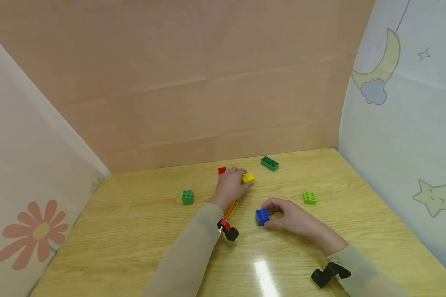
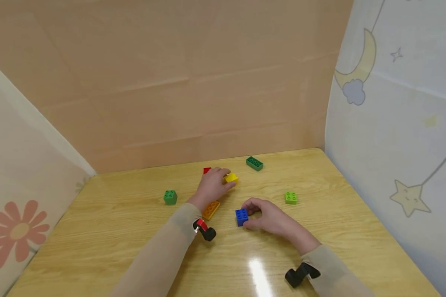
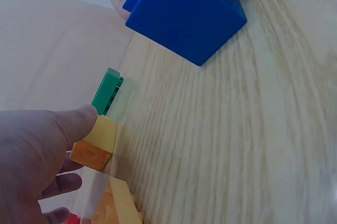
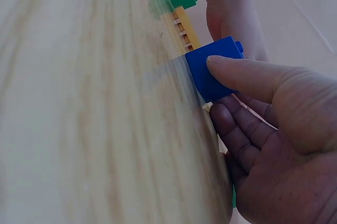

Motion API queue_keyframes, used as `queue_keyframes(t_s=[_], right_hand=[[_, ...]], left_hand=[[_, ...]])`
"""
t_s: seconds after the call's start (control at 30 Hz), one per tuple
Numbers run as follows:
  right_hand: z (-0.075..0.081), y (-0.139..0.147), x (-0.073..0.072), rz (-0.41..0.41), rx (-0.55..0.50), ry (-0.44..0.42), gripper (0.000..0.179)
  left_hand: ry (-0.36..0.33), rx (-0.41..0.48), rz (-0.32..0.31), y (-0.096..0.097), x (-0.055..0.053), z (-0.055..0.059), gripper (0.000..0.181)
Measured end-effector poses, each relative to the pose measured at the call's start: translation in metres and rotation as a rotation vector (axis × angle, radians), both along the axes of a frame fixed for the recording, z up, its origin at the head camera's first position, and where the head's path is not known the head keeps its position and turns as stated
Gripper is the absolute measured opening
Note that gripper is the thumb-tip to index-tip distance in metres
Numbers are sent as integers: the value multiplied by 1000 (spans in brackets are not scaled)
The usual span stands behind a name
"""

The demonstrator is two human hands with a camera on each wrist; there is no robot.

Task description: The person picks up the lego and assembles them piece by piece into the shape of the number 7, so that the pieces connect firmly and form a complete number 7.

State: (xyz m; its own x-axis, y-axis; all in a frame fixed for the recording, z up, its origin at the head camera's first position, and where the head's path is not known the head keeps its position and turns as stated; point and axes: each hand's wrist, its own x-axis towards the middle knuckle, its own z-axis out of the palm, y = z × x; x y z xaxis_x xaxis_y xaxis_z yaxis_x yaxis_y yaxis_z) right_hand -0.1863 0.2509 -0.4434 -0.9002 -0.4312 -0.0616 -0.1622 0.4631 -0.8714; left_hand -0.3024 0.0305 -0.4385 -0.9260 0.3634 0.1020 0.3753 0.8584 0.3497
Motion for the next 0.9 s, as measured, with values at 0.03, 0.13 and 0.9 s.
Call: queue_keyframes(t_s=[0.03,0.13,0.9], right_hand=[[0,0,0,-1,1,0,38],[0,0,0,-4,6,-4,38],[-2,1,-1,-37,-16,-4,42]], left_hand=[[-1,-3,2,0,0,0,57],[-4,-13,10,1,-1,-2,57],[6,35,39,1,-2,-1,45]])
